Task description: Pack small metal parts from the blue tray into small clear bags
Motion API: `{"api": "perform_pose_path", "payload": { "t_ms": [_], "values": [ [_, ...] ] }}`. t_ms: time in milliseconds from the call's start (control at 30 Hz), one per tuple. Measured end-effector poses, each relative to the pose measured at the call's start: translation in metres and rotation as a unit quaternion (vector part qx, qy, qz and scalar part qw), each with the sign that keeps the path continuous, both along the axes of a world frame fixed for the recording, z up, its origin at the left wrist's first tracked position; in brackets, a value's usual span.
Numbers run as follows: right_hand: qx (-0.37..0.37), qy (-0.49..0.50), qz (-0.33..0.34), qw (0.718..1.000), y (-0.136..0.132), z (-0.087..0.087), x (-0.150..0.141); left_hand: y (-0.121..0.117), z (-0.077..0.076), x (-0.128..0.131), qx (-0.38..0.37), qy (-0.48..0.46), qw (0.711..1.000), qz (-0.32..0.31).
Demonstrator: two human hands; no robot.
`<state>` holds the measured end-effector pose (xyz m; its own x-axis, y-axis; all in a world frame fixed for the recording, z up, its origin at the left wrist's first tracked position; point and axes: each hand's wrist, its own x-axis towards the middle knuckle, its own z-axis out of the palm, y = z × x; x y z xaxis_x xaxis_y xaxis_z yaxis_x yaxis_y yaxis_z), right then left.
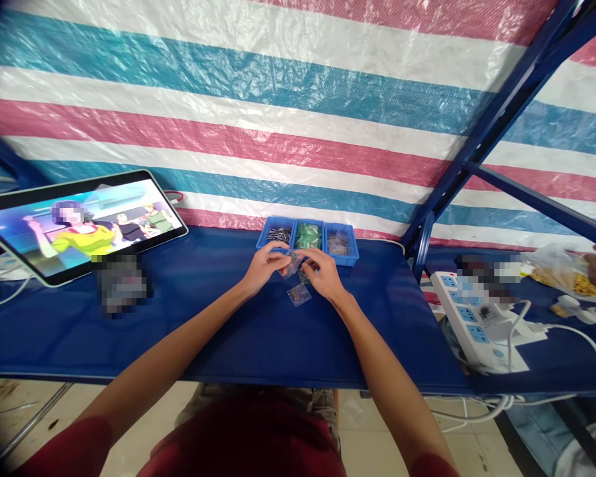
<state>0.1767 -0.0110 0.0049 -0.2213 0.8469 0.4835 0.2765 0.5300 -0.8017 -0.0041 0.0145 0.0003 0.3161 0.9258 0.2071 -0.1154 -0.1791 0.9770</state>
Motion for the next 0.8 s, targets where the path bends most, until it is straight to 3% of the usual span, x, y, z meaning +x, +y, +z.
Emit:
{"api": "perform_pose_path", "payload": {
  "t_ms": [133,300,467,633,733,800],
  "values": [
    [0.086,-0.057,-0.035,0.994,0.0001,0.0014,0.0000,-0.0003,0.0011,-0.0010,0.004,0.001,1.000,-0.002],
    [0.088,-0.062,-0.069,0.992,0.0033,-0.0007,0.0007,0.0032,-0.0035,-0.0023,0.091,0.098,0.991,0.013],
    [0.050,-0.025,-0.046,0.997,0.0007,-0.0009,0.0013,0.0028,-0.0039,-0.0013,0.003,0.027,1.000,-0.003],
    [0.110,-0.062,-0.003,0.992,-0.0003,0.0015,0.0019,0.0000,0.0019,0.0000,-0.056,-0.056,0.997,0.018],
    [0.112,-0.069,-0.047,0.990,0.0016,0.0010,0.0015,0.0006,0.0024,-0.0004,-0.058,-0.044,0.997,0.000],
    [0.075,-0.055,-0.063,0.994,0.0037,0.0002,0.0022,0.0022,0.0010,-0.0024,-0.024,0.015,1.000,0.006]
  ]
}}
